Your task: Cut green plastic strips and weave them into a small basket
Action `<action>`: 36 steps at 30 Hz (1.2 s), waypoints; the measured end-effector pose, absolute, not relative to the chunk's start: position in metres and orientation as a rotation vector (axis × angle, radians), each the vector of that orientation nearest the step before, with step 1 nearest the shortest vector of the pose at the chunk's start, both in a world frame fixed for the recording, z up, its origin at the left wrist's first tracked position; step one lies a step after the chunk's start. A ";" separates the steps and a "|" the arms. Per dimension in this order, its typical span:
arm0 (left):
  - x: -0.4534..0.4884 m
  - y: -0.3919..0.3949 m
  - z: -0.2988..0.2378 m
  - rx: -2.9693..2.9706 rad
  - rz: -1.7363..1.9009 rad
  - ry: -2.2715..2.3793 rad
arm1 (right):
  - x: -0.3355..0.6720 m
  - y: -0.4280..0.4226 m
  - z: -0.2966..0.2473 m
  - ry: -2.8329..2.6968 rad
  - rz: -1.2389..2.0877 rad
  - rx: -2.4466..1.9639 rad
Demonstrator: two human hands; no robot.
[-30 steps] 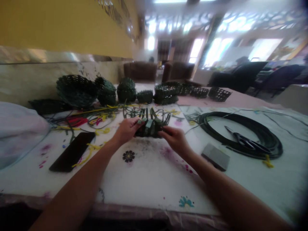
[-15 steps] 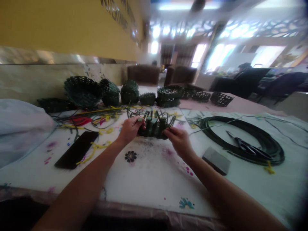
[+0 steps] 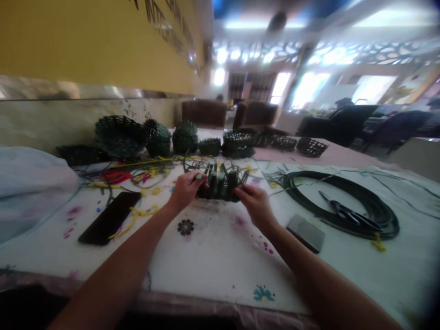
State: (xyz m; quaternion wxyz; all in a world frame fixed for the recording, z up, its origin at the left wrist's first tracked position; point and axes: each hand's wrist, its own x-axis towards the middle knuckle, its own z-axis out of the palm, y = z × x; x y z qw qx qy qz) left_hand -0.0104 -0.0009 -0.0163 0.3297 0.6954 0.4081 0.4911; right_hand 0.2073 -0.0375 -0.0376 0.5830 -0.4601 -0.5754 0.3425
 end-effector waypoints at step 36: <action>-0.193 -0.051 0.024 2.045 0.853 2.273 | 0.244 -0.020 -0.032 -1.008 1.044 -1.060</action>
